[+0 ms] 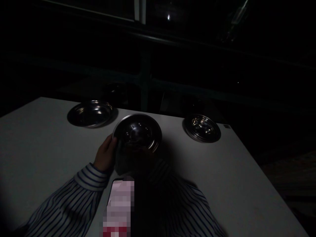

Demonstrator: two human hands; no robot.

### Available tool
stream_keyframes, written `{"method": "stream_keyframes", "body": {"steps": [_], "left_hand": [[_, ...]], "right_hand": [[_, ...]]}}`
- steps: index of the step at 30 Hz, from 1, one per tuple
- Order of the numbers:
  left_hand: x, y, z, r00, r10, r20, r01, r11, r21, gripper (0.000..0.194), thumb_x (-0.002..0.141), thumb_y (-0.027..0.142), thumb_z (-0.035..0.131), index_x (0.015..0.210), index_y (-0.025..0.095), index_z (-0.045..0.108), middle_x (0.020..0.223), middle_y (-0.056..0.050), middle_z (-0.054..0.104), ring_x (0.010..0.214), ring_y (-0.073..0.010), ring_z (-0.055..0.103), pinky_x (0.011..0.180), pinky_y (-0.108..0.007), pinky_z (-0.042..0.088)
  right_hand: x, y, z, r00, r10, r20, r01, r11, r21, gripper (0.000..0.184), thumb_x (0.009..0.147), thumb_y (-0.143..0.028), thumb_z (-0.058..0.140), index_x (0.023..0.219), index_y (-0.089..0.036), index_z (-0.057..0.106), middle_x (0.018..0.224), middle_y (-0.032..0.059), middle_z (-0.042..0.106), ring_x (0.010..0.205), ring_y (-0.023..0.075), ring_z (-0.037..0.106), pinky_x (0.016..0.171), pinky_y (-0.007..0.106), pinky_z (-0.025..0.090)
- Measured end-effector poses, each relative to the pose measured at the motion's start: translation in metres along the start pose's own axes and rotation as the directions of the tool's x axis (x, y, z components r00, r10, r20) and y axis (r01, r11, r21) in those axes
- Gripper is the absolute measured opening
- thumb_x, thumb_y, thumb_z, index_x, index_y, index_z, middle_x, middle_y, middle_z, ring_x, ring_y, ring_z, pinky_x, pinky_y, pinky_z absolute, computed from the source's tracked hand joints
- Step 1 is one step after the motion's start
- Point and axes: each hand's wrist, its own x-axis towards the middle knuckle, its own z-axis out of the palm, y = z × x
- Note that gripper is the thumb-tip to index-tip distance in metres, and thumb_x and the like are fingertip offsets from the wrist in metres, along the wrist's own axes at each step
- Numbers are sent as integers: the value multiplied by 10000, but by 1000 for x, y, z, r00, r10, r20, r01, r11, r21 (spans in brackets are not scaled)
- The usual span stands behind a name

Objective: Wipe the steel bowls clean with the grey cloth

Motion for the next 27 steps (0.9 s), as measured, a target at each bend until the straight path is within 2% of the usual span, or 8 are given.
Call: {"method": "stream_keyframes", "body": {"steps": [2,6,11,14,17,22,25,27], "left_hand": [[2,-3,-2,1000,3,-6,-3,1000,-9,486,815,460,422,1192,171,526,1194,-76,577,1126,-223,484,981,-366,322],[5,-5,-2,1000,7,4,-7,1000,-25,508,805,476,428,1196,166,526,1195,-81,579,1118,-230,493,971,-370,335],[1,-1,0,1000,-14,-17,15,1000,11,510,804,486,418,1188,171,533,1180,-76,589,1109,-234,499,965,-370,341],[0,-2,-1,999,-28,-40,29,999,21,495,807,474,422,1171,162,543,1168,-73,596,1097,-227,507,958,-353,349],[2,-4,-3,999,-16,-32,16,1000,8,489,807,469,424,1163,158,550,1166,-68,599,1093,-225,510,953,-346,353],[5,-3,-4,1000,-8,-20,8,1000,-7,493,802,475,430,1151,151,560,1159,-76,605,1077,-228,524,943,-353,366],[3,0,0,1000,-6,-28,5,999,-35,506,800,474,434,1159,137,547,1172,-90,595,1103,-229,508,960,-361,352],[1,0,3,1000,0,3,1,998,-66,521,797,466,445,1194,137,514,1210,-96,569,1135,-227,485,977,-363,336]], "right_hand": [[-9,4,0,1000,-5,-1,5,1000,-12,251,858,-298,496,1055,-150,545,1079,69,570,942,168,566,807,384,476],[-26,13,-4,1000,16,17,-16,999,-42,248,857,-301,492,1037,-143,552,1065,68,565,958,177,551,829,399,458],[-11,1,2,998,-27,48,29,999,-41,316,853,-322,494,1117,-150,505,1123,78,530,968,187,542,810,401,466],[-1,-7,6,996,-59,64,61,998,-32,316,858,-326,484,1099,-125,516,1077,72,554,911,167,566,770,371,492],[-7,-1,6,994,-77,74,78,997,-20,305,874,-323,448,1040,-90,550,1018,57,582,845,134,590,753,322,506],[-27,18,3,994,-86,73,84,996,24,299,854,-314,495,1099,-144,515,1100,83,538,932,172,552,790,370,476],[-23,19,5,995,-92,50,88,993,74,312,855,-317,492,1115,-146,504,1115,81,529,946,178,547,797,380,472],[-14,15,8,995,-99,32,95,989,109,315,857,-319,489,1122,-151,499,1118,78,527,947,179,546,793,384,473]]}}
